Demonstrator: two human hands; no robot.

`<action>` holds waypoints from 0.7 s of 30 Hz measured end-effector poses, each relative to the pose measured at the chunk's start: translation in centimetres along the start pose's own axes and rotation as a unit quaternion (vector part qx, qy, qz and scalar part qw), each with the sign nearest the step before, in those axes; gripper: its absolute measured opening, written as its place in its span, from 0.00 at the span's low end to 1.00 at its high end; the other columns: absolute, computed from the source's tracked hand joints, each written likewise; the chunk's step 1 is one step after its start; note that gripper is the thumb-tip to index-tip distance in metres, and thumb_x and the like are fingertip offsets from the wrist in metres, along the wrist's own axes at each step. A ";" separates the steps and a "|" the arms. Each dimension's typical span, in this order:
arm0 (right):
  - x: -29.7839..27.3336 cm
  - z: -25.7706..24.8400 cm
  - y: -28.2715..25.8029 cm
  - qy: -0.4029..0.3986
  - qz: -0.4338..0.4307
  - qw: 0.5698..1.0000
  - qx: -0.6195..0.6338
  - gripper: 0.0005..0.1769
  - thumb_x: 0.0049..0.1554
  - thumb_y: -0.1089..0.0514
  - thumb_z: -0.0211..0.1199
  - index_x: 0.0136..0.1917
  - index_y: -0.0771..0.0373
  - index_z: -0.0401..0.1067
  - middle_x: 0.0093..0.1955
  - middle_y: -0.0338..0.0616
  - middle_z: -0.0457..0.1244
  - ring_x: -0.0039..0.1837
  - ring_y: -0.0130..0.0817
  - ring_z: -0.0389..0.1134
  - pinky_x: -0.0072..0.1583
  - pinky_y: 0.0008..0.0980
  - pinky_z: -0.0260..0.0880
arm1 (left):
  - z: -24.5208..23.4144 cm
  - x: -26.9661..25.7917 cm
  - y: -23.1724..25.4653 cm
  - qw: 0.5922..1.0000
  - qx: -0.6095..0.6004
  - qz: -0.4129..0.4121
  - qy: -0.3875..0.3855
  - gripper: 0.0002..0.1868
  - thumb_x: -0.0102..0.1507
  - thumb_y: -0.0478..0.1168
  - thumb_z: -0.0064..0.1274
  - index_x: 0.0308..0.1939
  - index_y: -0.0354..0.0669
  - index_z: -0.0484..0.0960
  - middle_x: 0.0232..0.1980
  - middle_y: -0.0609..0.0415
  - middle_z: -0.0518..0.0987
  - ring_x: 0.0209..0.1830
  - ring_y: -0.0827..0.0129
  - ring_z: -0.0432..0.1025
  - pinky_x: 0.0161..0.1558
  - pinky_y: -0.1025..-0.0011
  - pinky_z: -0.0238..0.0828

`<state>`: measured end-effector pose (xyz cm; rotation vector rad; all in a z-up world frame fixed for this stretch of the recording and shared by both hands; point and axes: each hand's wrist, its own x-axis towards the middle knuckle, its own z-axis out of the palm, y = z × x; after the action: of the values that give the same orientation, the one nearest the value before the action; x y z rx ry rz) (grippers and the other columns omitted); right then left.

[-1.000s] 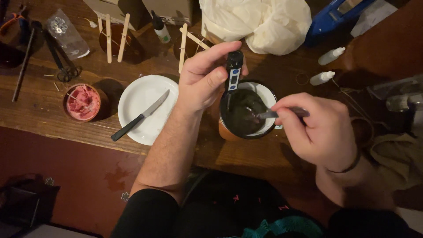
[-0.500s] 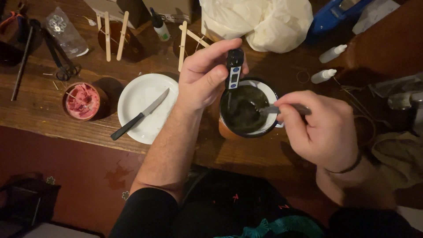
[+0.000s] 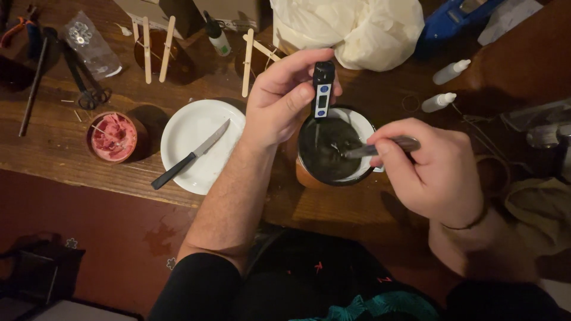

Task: Scrape wax from a terracotta pot onto a plate, transfer the wax to a melting pitcher, and stir while monitoring the temperature with a digital thermometer.

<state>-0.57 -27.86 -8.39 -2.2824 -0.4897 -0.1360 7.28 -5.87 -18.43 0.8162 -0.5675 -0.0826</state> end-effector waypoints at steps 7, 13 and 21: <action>-0.4 -0.5 0.4 0.020 0.004 0.998 -0.068 0.06 0.64 0.65 0.58 0.50 0.62 0.76 0.33 0.37 0.70 0.39 0.28 0.73 0.48 0.28 0.69 | -0.3 0.0 -0.1 1.000 -0.011 -0.003 -0.007 0.26 0.73 0.44 0.56 0.71 0.35 0.71 0.51 0.41 0.80 0.51 0.63 0.77 0.52 0.70 0.75; 0.2 0.4 0.5 0.049 -0.025 0.997 -0.055 0.06 0.66 0.67 0.57 0.52 0.67 0.76 0.38 0.41 0.71 0.43 0.31 0.73 0.50 0.30 0.70 | -0.2 0.1 0.1 1.000 0.004 0.002 -0.013 0.24 0.74 0.43 0.55 0.71 0.36 0.71 0.51 0.42 0.81 0.52 0.64 0.77 0.52 0.70 0.75; -0.6 0.0 0.2 -0.056 0.147 0.987 -0.029 0.07 0.68 0.63 0.59 0.55 0.61 0.78 0.37 0.44 0.71 0.44 0.25 0.74 0.47 0.24 0.68 | -0.7 -0.5 -0.7 0.997 -0.072 -0.015 0.007 0.25 0.74 0.39 0.58 0.74 0.37 0.73 0.59 0.50 0.82 0.59 0.63 0.81 0.62 0.70 0.76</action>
<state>-1.02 -28.14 -8.67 -2.3989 -0.2028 0.1285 7.26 -5.78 -19.53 0.6849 -0.5301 -0.1427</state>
